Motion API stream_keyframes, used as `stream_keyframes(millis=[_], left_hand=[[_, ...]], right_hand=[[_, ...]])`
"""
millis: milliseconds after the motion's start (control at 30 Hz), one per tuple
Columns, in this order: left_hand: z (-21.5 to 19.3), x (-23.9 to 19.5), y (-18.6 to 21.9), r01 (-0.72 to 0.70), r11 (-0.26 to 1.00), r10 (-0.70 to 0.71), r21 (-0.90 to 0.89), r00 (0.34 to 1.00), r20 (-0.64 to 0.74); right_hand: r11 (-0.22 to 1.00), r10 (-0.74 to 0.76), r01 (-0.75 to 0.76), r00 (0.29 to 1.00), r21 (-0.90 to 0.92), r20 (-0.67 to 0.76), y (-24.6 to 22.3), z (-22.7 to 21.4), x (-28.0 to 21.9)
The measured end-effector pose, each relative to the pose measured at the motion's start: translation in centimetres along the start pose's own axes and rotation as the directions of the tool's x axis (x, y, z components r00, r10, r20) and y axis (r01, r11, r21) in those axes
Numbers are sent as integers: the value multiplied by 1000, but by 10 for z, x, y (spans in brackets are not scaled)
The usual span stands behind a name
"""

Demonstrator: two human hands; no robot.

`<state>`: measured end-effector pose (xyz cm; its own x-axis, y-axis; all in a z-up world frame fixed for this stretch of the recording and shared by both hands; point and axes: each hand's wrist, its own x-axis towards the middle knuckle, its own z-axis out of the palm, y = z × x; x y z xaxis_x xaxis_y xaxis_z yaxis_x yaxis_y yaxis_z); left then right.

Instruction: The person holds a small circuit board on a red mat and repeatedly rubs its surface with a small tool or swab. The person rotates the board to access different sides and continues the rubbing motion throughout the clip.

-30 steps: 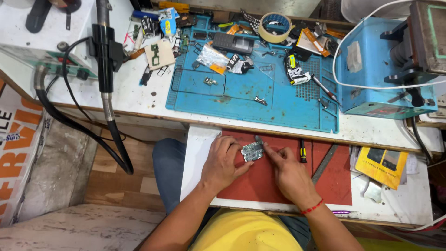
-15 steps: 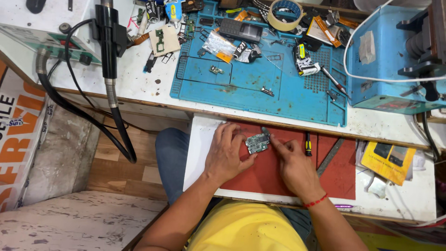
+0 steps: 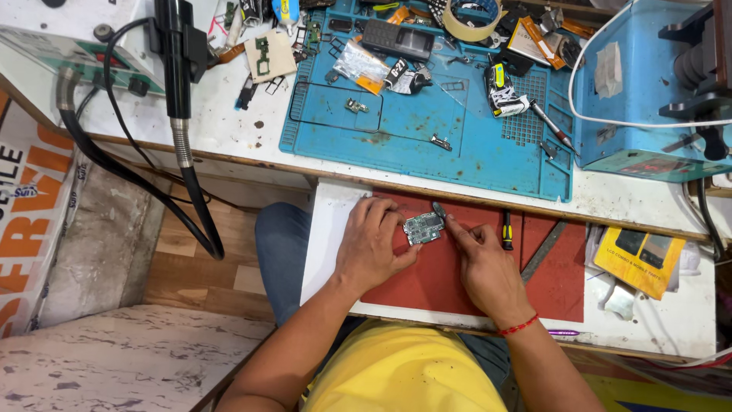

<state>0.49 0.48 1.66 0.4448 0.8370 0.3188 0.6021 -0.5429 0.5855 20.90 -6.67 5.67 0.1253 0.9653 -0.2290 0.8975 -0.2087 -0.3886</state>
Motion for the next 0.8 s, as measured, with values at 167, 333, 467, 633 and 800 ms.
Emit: stream_keyframes(millis=[167,333,467,633,800], left_hand=[[-3,1,-2,7,1000,-7,-3,1000,17],[-1,0,0,9,1000,-9,-12,1000,7],[-2,1,-2,-8,1000,7,-10,1000,-4],[-4,1,-2,10,1000,-10,-15,1000,13],[-3,3,-1,-12,1000,11,-21,1000,-15]], right_hand=[[973,-219,216,975,77,38,3,4,-1],[981,-182,181,983,62,8,7,6,3],[991,-116,112,992,73,47,2,7,4],[974,-213,207,974,89,71,0,6,5],[990,-125,128,991,66,-48,5,5,8]])
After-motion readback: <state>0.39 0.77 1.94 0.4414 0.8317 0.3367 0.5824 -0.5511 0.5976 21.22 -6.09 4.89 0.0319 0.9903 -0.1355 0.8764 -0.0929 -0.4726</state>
